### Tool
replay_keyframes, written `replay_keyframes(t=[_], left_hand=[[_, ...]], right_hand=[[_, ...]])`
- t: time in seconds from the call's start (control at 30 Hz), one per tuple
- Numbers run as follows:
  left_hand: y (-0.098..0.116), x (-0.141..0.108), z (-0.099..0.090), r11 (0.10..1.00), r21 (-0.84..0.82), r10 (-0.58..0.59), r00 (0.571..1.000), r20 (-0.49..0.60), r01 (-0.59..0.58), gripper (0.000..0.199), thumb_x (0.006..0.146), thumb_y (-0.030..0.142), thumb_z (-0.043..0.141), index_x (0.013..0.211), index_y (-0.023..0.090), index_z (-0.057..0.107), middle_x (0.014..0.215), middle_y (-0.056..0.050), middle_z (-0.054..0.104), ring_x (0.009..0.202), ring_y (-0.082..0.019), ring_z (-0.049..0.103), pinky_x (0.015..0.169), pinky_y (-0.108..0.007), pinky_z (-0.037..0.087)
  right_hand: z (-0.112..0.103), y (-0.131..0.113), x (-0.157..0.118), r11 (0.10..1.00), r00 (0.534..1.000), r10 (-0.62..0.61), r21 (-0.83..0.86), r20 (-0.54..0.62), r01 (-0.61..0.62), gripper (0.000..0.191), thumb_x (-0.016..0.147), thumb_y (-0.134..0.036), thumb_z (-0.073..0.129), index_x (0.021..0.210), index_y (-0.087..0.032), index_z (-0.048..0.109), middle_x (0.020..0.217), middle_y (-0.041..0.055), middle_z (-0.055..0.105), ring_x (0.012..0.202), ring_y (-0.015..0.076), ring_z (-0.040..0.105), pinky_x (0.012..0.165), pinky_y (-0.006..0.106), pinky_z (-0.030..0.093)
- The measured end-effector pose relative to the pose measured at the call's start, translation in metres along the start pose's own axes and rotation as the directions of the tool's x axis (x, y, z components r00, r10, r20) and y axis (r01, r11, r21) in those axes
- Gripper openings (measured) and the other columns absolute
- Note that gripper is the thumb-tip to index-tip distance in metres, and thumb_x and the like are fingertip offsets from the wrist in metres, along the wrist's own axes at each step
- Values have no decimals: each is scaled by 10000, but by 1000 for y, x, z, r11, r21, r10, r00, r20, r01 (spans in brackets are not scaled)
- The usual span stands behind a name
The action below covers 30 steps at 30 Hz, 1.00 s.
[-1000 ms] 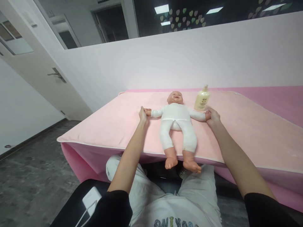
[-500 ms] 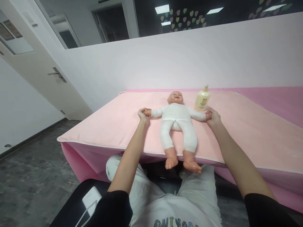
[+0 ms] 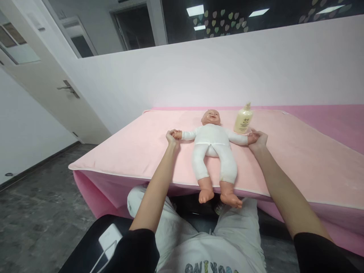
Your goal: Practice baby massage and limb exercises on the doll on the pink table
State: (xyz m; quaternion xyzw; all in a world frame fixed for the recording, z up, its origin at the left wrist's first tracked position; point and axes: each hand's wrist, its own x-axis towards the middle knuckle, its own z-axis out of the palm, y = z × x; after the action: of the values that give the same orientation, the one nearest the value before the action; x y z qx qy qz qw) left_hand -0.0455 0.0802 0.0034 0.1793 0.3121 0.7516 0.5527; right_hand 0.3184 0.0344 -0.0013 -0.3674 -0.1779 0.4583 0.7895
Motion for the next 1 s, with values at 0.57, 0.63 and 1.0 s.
replay_keyframes(t=[0.57,0.63,1.0], left_hand=[[2,-2,2,999,-11,-35,999,-34,34,136,656,213,412,532,177,455,523,-27,531,520,-129,532,585,-245,427],[3,-3,2,999,-15,-40,999,-37,40,133,657,209,417,533,179,452,519,-25,530,526,-131,537,588,-247,433],[3,-3,1,999,-25,-46,998,-37,45,109,656,211,427,551,185,443,536,-23,533,530,-128,549,586,-244,443]], right_hand=[[9,-1,-4,991,990,9,-133,-141,-27,223,764,21,487,898,-154,522,578,-82,440,480,47,436,468,124,435],[10,0,-4,988,990,-20,-152,-141,-2,214,740,11,528,876,-153,534,578,-82,455,485,49,439,467,129,434],[12,1,-11,987,990,-76,-151,-122,57,264,708,-11,595,929,-149,556,602,-82,474,494,50,447,501,158,476]])
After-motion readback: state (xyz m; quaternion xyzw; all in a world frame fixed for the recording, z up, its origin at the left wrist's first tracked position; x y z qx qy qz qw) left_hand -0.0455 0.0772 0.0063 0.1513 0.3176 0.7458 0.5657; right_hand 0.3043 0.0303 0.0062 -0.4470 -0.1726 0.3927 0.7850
